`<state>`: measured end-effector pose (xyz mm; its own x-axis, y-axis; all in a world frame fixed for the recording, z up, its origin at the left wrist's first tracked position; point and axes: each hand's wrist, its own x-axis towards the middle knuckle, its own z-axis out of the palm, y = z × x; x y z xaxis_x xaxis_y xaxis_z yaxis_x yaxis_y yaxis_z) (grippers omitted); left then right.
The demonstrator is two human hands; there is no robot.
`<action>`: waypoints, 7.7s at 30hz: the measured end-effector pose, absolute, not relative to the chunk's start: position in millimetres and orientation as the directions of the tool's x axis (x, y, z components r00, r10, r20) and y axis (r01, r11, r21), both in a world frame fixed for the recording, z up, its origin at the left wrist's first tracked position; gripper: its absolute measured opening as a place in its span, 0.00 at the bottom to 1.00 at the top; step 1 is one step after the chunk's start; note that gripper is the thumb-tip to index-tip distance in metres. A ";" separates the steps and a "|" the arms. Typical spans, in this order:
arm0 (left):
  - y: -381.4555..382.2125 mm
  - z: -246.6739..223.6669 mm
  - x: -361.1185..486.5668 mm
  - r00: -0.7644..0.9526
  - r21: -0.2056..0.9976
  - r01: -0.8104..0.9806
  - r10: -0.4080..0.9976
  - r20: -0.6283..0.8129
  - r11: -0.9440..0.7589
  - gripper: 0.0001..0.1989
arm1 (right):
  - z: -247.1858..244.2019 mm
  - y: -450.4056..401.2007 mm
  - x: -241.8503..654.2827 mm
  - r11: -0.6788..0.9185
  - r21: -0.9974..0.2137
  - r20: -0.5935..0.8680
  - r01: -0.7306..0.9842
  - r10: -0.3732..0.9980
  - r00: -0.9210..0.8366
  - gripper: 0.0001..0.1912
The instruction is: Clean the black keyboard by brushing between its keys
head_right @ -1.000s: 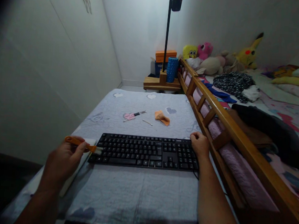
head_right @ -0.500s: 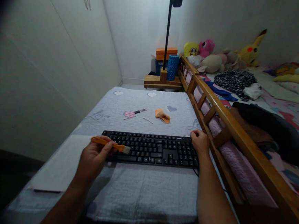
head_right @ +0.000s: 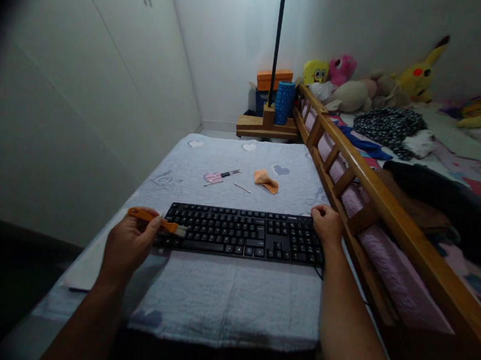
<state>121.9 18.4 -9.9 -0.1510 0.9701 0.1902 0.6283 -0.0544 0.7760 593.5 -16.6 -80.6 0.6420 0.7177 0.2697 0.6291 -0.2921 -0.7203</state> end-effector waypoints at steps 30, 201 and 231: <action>20.7 0.8 86.7 -0.203 0.809 0.588 0.967 0.153 -0.004 0.18 | -77.4 -17.1 591.9 -0.308 -0.708 0.268 0.635 0.715 0.646 0.13; -5.9 -11.2 164.2 -0.138 0.987 0.162 0.990 0.034 -0.012 0.18 | -79.9 -15.8 592.7 -0.309 -0.703 0.279 0.641 0.708 0.648 0.13; 20.0 -15.3 87.5 -0.311 0.795 0.605 0.935 0.170 0.056 0.15 | -75.2 -16.8 588.9 -0.301 -0.705 0.277 0.642 0.716 0.641 0.12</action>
<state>87.5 20.0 -15.3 -0.3105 0.9352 0.1704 0.6046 0.0560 0.7945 588.9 -16.8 -75.2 0.6411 0.7156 0.2775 0.6417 -0.3015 -0.7052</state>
